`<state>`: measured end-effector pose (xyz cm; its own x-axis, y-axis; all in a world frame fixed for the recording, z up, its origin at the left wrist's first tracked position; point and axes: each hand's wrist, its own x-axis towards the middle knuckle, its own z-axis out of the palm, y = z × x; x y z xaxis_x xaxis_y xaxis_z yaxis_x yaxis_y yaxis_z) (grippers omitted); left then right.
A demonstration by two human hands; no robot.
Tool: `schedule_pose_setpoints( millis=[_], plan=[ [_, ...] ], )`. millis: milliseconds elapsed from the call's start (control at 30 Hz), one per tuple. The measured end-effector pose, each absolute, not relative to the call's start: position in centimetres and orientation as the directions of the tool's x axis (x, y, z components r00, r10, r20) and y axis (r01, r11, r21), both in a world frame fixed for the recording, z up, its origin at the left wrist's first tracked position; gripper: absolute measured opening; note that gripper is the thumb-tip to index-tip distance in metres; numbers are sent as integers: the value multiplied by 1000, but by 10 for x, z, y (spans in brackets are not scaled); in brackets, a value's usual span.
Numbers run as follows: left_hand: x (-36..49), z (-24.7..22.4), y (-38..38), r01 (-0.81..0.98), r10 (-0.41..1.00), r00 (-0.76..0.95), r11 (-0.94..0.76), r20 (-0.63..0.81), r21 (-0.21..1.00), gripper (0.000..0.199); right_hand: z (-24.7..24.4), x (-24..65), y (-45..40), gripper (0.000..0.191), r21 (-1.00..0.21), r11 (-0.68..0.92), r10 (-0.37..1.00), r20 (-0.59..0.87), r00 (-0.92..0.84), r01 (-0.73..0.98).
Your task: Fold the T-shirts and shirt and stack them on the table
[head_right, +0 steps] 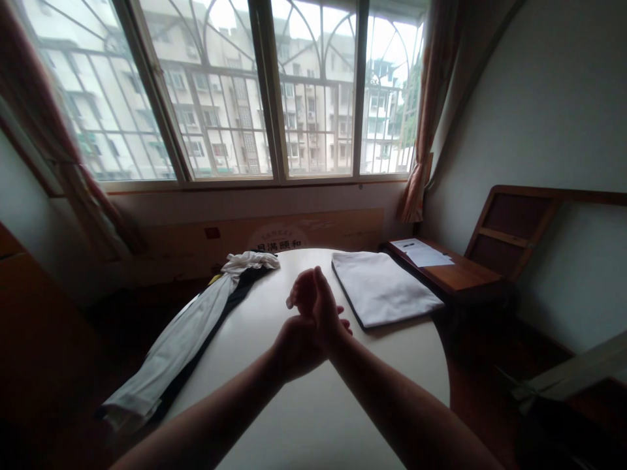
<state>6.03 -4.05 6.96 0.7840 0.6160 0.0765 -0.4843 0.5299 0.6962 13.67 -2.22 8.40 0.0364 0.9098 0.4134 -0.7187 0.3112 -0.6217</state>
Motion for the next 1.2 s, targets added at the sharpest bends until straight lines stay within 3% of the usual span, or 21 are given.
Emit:
schedule_pose_setpoints(
  millis=[100, 167, 267, 367, 500, 800, 1033, 1200],
  plan=[
    [34, 52, -29, -158, 597, 791, 412, -135, 897, 43, 74, 149, -10, 36, -721, 356, 905, 425, 26, -595],
    [20, 38, -18, -24, 746, 640, 262, -186, 965, 42, 57, 156, -2, 32, -780, 407, 906, 411, 101, -475],
    [6, 18, -2, 28, 951, 304, -64, 53, 998, 26, 27, 162, 6, 23, -847, 371, 927, 317, 199, -381],
    [-1, 12, 8, 96, 950, 145, -292, 277, 952, 17, 6, 161, 9, 21, -893, 276, 957, 220, 190, -356],
    [-5, 20, 3, 45, 934, 126, -342, 334, 939, 14, -1, 157, 7, 23, -903, 251, 967, 213, 143, -350],
    [-8, 34, -18, 98, 892, 374, -309, 253, 946, 14, 4, 155, -3, 16, -911, 183, 968, 232, -92, -369],
    [-6, 20, -4, 186, 917, 186, -386, 353, 904, 18, 3, 160, -5, 13, -937, 192, 962, 239, -134, -292],
    [-4, 21, -3, 254, 908, 139, -419, 396, 872, 22, 10, 162, -7, 14, -903, 87, 975, 163, -148, -422]
  ],
)
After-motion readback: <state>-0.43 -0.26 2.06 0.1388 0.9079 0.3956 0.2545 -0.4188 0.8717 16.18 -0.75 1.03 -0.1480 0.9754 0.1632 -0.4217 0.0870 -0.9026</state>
